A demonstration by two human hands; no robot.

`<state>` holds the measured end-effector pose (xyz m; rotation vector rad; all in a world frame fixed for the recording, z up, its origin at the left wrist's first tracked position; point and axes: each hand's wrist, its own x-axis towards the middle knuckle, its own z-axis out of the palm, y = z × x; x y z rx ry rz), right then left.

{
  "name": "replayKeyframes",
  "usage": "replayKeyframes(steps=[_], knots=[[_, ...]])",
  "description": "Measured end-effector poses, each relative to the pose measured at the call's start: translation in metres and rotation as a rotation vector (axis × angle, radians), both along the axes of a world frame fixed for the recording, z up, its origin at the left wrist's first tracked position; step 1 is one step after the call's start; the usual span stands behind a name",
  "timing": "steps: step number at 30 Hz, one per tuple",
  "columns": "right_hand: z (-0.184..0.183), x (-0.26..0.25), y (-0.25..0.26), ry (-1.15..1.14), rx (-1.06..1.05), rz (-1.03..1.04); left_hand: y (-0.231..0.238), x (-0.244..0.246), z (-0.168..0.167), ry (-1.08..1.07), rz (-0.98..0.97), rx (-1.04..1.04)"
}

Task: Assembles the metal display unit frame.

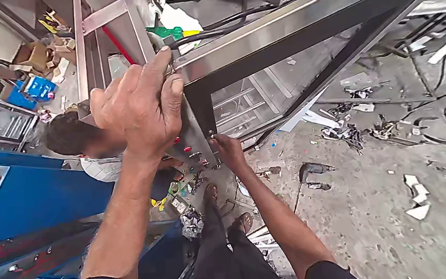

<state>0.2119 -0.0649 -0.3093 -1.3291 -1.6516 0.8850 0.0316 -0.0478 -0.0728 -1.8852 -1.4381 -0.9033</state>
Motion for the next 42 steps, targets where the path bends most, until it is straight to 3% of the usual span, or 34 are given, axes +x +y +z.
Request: replayKeyframes(steps=[7,15,22,25,28,35,42], knots=[[0.012,-0.005,-0.006,-0.008,-0.155,-0.032,-0.014,-0.004,-0.007,0.012,0.078,-0.125],[0.001,0.026,-0.062,-0.022,-0.005,-0.030,-0.004,-0.001,-0.003,-0.015,0.038,-0.036],[0.004,0.017,-0.048,-0.010,-0.075,-0.009,-0.017,0.001,0.001,0.010,0.112,-0.193],[0.011,0.009,-0.032,-0.018,-0.059,-0.017,-0.006,-0.003,0.006,-0.012,0.025,-0.048],[0.004,0.006,-0.023,-0.013,-0.040,-0.042,-0.004,-0.001,0.002,-0.058,-0.026,-0.045],[0.004,0.001,0.005,0.036,-0.064,-0.001,-0.004,0.000,0.000,0.002,0.043,-0.037],[-0.034,-0.007,-0.028,0.253,-0.126,-0.238,0.002,0.002,-0.002,-0.012,0.105,-0.043]])
